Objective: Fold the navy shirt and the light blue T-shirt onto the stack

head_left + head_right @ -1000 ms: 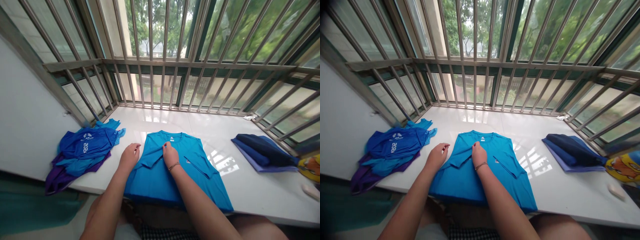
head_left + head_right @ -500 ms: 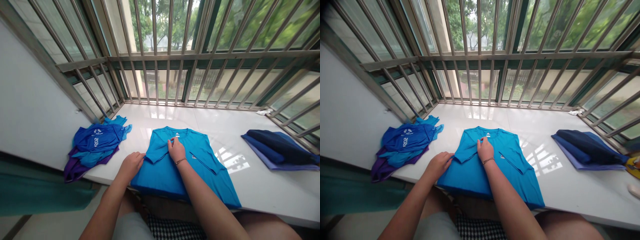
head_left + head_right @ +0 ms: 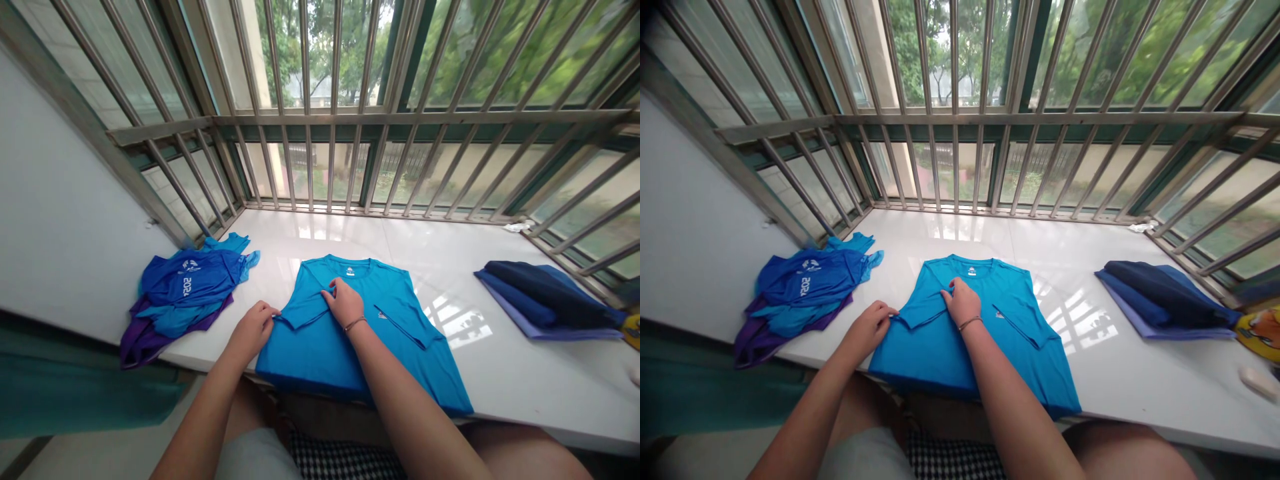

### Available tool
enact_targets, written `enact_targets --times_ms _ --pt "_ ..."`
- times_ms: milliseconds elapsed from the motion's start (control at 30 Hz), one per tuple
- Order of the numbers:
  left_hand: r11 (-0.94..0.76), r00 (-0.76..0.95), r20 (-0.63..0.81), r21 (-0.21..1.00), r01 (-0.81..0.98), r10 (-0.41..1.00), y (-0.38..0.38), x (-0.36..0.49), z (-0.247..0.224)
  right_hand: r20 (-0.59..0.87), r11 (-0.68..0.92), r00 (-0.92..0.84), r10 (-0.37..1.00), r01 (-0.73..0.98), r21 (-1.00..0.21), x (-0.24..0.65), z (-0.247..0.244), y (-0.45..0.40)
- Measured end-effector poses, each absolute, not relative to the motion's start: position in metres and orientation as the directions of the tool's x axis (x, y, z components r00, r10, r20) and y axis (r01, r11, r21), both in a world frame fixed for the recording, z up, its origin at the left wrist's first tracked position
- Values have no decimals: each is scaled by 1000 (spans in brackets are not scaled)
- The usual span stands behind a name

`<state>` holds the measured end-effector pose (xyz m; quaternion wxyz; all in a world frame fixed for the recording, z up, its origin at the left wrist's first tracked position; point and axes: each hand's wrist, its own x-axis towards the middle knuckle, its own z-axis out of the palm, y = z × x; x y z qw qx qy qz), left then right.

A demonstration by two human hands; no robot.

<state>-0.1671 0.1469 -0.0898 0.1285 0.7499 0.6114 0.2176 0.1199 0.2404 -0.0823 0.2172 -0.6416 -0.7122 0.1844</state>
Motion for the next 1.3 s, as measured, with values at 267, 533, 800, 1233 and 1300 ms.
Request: enact_targets --times_ms 267,533,800,1233,1300 --pt "-389 322 244 314 866 915 219 -79 -79 64 110 -90 994 861 -497 118 -83 241" --pt "-113 101 62 242 964 993 279 -70 -100 72 111 -87 994 854 -509 120 -84 241" --pt "-119 103 84 211 970 991 278 -72 -107 108 149 -105 989 805 -574 125 -78 240" --pt "50 -53 4 266 963 999 338 -99 -76 -74 -189 175 982 944 -271 341 -37 329" --pt "99 -84 -69 264 959 994 355 -102 -68 -107 -181 157 982 945 -271 345 -39 341"
